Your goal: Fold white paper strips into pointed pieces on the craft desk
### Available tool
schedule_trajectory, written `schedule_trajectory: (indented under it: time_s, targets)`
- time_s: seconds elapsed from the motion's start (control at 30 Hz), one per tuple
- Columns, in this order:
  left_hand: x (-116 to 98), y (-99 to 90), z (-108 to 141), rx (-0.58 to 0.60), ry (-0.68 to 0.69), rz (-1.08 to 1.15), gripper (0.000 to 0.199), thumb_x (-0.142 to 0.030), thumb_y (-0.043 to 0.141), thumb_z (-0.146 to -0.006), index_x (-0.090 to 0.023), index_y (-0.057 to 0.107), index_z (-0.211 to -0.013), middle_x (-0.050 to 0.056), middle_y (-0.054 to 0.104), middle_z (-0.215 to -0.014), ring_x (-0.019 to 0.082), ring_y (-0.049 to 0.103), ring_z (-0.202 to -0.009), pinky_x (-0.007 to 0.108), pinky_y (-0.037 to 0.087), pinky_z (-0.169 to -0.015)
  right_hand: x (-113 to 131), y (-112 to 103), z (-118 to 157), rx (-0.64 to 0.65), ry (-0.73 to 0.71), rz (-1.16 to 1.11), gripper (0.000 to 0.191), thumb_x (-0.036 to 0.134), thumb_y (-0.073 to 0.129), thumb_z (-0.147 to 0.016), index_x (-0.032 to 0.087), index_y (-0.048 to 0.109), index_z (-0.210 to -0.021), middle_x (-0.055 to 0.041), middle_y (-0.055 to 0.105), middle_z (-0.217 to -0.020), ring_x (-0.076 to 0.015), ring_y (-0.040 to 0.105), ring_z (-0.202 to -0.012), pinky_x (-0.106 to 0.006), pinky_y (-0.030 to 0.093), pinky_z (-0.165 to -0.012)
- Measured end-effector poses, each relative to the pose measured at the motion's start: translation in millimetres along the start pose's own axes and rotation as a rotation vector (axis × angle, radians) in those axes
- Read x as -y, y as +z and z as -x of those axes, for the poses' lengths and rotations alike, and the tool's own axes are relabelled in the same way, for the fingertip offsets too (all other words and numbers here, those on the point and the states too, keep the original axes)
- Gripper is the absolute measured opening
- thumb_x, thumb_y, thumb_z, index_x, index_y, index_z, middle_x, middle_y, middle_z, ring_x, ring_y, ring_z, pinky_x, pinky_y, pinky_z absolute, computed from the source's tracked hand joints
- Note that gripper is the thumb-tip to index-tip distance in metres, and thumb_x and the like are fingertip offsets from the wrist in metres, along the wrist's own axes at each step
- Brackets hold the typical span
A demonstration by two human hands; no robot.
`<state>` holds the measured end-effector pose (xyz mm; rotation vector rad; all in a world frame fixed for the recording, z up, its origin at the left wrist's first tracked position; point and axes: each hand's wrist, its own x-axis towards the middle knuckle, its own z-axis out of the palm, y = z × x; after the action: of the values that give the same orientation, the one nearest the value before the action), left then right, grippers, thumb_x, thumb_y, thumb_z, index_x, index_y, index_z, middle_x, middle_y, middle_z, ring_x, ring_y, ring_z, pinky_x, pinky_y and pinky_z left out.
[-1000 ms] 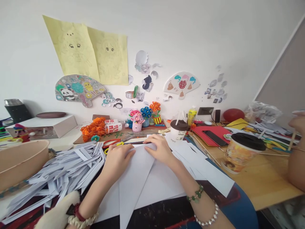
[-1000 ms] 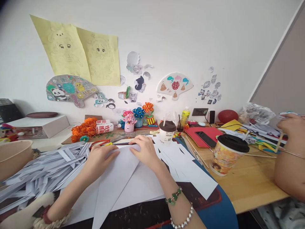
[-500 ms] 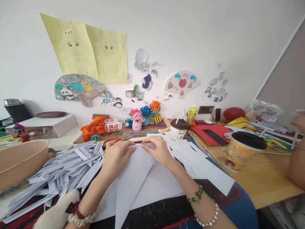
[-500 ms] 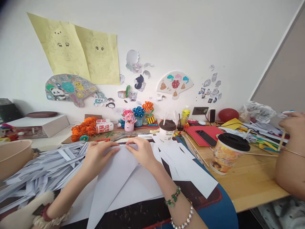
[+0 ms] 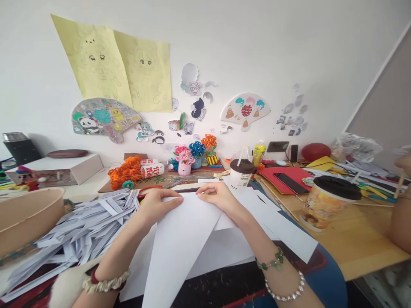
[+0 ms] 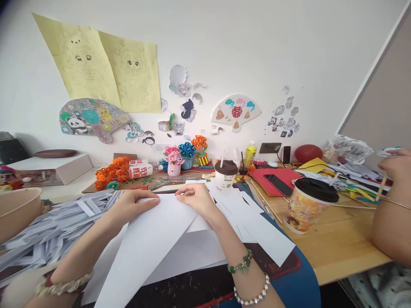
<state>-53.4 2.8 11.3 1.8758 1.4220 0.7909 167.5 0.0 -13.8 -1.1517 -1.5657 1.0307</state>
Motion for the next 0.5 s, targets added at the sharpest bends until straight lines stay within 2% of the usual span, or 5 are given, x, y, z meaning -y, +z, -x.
schedule_trajectory:
  time_s: [0.13, 0.23, 0.4, 0.5]
  targets:
    - [7, 8.2, 0, 0.037, 0.087, -0.16, 0.029, -0.046, 0.063, -0.067, -0.02, 0.075, -0.071, 0.003, 0.073, -0.075, 0.023, 0.066, -0.075, 0.027, 0.046, -0.063, -15, -1, -4, 0.082, 0.028, 0.087, 0.014, 0.027, 0.071, -0.072, 0.017, 0.075, -0.081, -0.0032, 0.07, -0.066, -0.0162, 0.064, -0.062, -0.025, 0.047, -0.057]
    - [10, 13.4, 1, 0.077, 0.139, -0.236, 0.024, -0.041, 0.06, -0.068, -0.02, 0.072, -0.066, 0.002, 0.072, -0.072, 0.022, 0.064, -0.073, 0.028, 0.045, -0.065, -22, 3, -6, 0.167, -0.018, 0.18, 0.009, 0.024, 0.072, -0.069, 0.017, 0.075, -0.075, -0.0042, 0.072, -0.069, -0.0181, 0.066, -0.067, -0.027, 0.049, -0.061]
    - [7, 15.6, 5, 0.092, 0.194, -0.249, 0.022, -0.038, 0.057, -0.073, -0.022, 0.071, -0.071, 0.0, 0.073, -0.077, 0.021, 0.064, -0.076, 0.029, 0.042, -0.069, -20, 14, -5, 0.219, -0.065, 0.148, 0.007, 0.023, 0.069, -0.072, 0.017, 0.073, -0.076, -0.0028, 0.072, -0.075, -0.0158, 0.064, -0.071, -0.025, 0.049, -0.065]
    - [4, 13.2, 7, 0.06, 0.221, -0.25, 0.02, -0.037, 0.057, -0.074, -0.023, 0.071, -0.071, 0.0, 0.073, -0.077, 0.021, 0.063, -0.076, 0.029, 0.042, -0.07, -18, 14, -6, 0.23, -0.092, 0.127, 0.008, 0.023, 0.067, -0.074, 0.017, 0.072, -0.077, -0.0031, 0.072, -0.079, -0.0152, 0.063, -0.072, -0.025, 0.049, -0.065]
